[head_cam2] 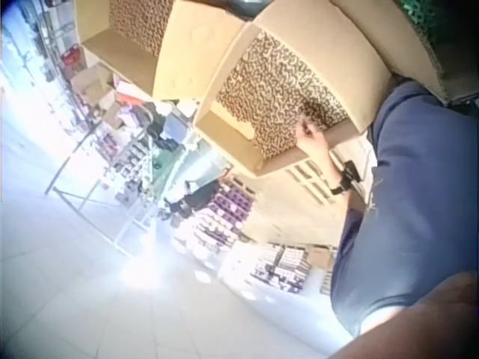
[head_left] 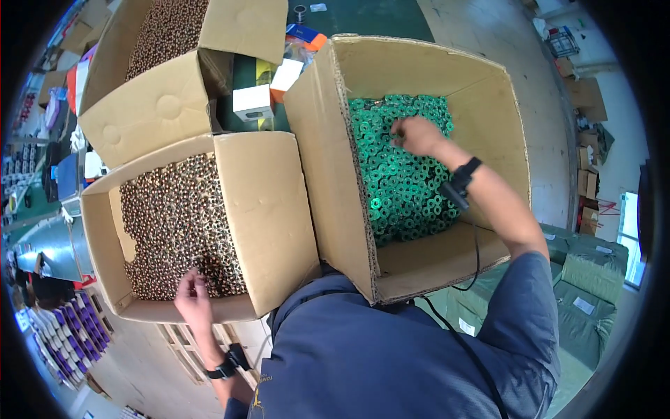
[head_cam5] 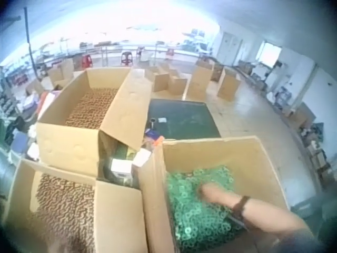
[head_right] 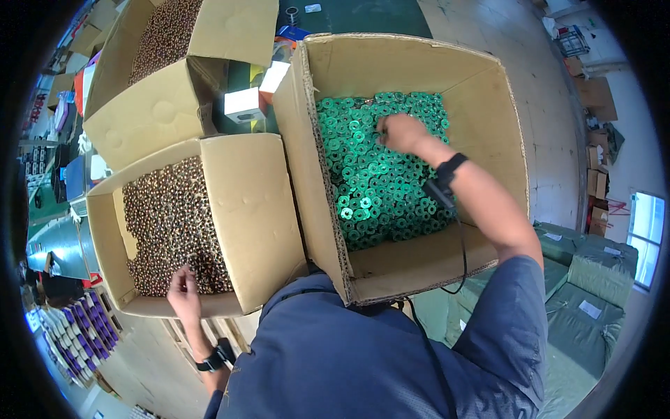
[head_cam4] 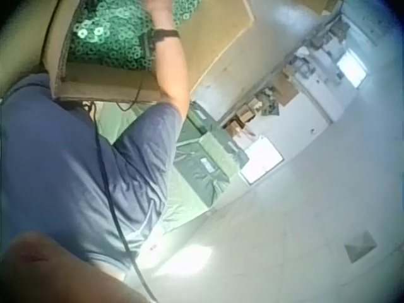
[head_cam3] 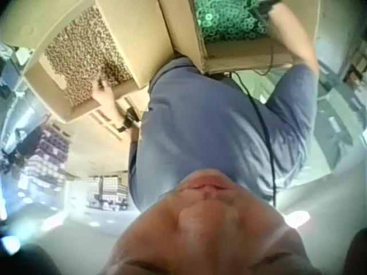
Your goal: Sorting and inspecting small metal and plastic components from industrial boxes.
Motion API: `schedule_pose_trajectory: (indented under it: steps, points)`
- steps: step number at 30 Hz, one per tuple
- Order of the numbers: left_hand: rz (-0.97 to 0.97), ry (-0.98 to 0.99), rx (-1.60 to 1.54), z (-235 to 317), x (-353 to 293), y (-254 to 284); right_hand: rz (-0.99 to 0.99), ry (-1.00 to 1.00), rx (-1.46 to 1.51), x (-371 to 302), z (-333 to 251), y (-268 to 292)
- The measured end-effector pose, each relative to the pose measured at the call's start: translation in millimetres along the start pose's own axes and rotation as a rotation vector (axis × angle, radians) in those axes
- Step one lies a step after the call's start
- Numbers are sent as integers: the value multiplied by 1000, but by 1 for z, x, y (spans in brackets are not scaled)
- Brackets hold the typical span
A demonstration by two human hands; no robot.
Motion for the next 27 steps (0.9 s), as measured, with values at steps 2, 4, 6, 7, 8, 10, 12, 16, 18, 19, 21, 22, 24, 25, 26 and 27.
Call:
schedule_pose_trajectory:
  steps: [2,4,6,7,8,10,12,16,18,19,21,22,24,25,26,27]
  points:
    - [13,86,-104,-15,-18,-15,-53,93,-115,10,1,-50]
    - [83,41,-19,-18,-25,-18,-11,98,-90,14,-4,-77]
    - [118,14,47,-7,-26,-18,29,102,-57,9,-16,-86]
    - [142,-6,69,-2,-25,-17,104,113,-26,4,-23,-83]
    - [164,-27,90,3,-25,-15,181,121,4,1,-29,-78]
    - [166,-7,114,-3,-23,-13,237,148,39,0,-45,-76]
    - [160,13,140,-6,-24,-14,289,168,76,-1,-57,-76]
    - [228,-119,168,11,-24,-12,229,27,102,8,-55,-92]
    - [242,-155,181,17,-26,-13,238,-63,184,8,-48,-96]
    - [241,-164,183,17,-27,-14,242,-67,190,10,-47,-96]
    - [249,-141,160,16,-29,-14,143,-198,214,13,-36,-102]
    - [245,-148,170,18,-32,-14,145,-206,217,10,-32,-99]
    - [241,-134,75,14,-33,-14,165,-193,214,4,-26,-83]
    - [236,-111,-20,10,-32,-16,169,-203,213,-2,-18,-71]
    - [225,-75,-110,15,-33,-18,230,-175,327,-16,-12,-48]
    - [192,-71,-265,26,-34,-22,288,-142,438,-32,-12,-22]
Point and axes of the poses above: each hand's wrist, its own x-axis towards the middle knuckle, its own y-axis out of the back of the hand, z = x × y, the point moved 9 cm from there along x, towards the middle knuckle
